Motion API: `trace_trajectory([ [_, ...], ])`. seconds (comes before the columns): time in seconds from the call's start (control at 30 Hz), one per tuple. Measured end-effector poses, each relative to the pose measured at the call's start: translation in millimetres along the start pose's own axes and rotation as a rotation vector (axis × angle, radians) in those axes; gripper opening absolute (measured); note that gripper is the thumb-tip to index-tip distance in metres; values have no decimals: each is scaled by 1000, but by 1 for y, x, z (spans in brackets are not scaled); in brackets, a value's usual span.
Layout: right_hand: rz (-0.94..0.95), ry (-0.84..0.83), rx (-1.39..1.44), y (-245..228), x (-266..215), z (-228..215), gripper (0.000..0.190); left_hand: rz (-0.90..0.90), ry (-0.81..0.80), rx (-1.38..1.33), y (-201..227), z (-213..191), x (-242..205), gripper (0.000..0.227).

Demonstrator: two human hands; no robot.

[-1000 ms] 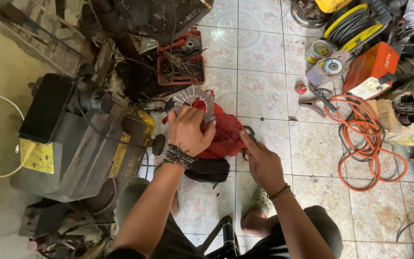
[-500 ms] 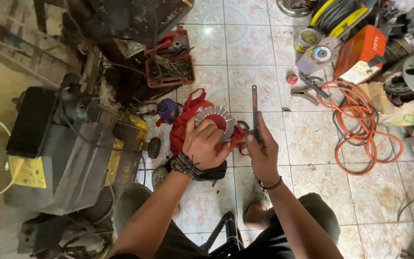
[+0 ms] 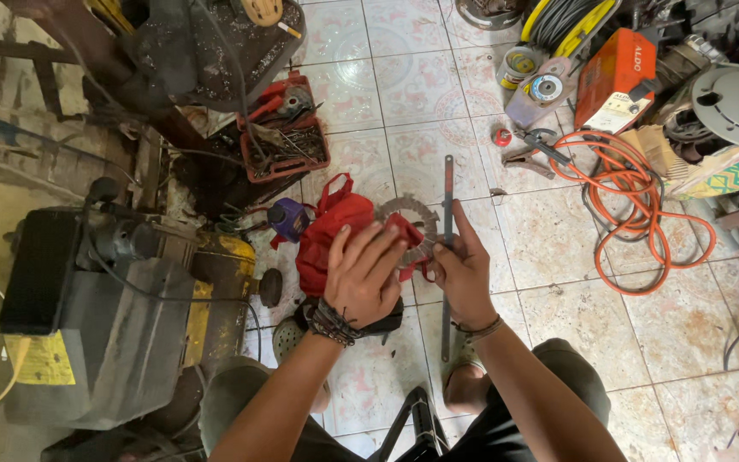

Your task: The person holds a circular metal part with a red cloth and uses a metal file to smooth its edges. They repeatedly rotate the part and file different sections while seated in a workshop.

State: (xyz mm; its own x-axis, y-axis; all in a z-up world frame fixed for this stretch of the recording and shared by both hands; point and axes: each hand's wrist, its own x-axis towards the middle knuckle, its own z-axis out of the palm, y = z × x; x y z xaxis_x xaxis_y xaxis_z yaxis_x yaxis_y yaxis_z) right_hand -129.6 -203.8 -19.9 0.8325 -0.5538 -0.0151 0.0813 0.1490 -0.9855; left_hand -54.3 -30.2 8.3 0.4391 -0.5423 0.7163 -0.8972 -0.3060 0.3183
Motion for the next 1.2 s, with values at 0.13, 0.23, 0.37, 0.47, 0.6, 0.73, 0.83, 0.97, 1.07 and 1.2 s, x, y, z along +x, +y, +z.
trace_trajectory([
  [0.13,68,80,84,0,-2,-1,72,-188,40,-92,3,-1,-4,54],
  [0.23,72,140,66,-2,4,0,74,-535,-52,-336,-2,16,-9,61],
  [0.37,69,139,47,-9,-2,9,75,-1077,58,-1228,-17,68,-54,28],
  [0.47,34,98,21,-5,-2,13,75,-1070,39,-1250,0,40,-22,15],
  [0.6,-14,58,13,10,-7,11,74,-977,70,-1185,-44,118,-101,30],
  [0.73,-37,18,-31,0,-10,16,74,-978,103,-1224,-30,104,-75,29],
  [0.83,-88,3,-91,2,-9,16,73,-957,136,-1167,-51,110,-84,33],
  [0.97,-265,-84,-305,0,-12,16,62,-956,254,-1121,-67,96,-76,34],
  [1.07,-420,-197,-470,-7,-19,20,58,-950,288,-1037,-68,75,-62,33],
  [1.2,-486,-303,-672,-17,-27,23,51,-912,329,-950,-83,75,-68,31],
])
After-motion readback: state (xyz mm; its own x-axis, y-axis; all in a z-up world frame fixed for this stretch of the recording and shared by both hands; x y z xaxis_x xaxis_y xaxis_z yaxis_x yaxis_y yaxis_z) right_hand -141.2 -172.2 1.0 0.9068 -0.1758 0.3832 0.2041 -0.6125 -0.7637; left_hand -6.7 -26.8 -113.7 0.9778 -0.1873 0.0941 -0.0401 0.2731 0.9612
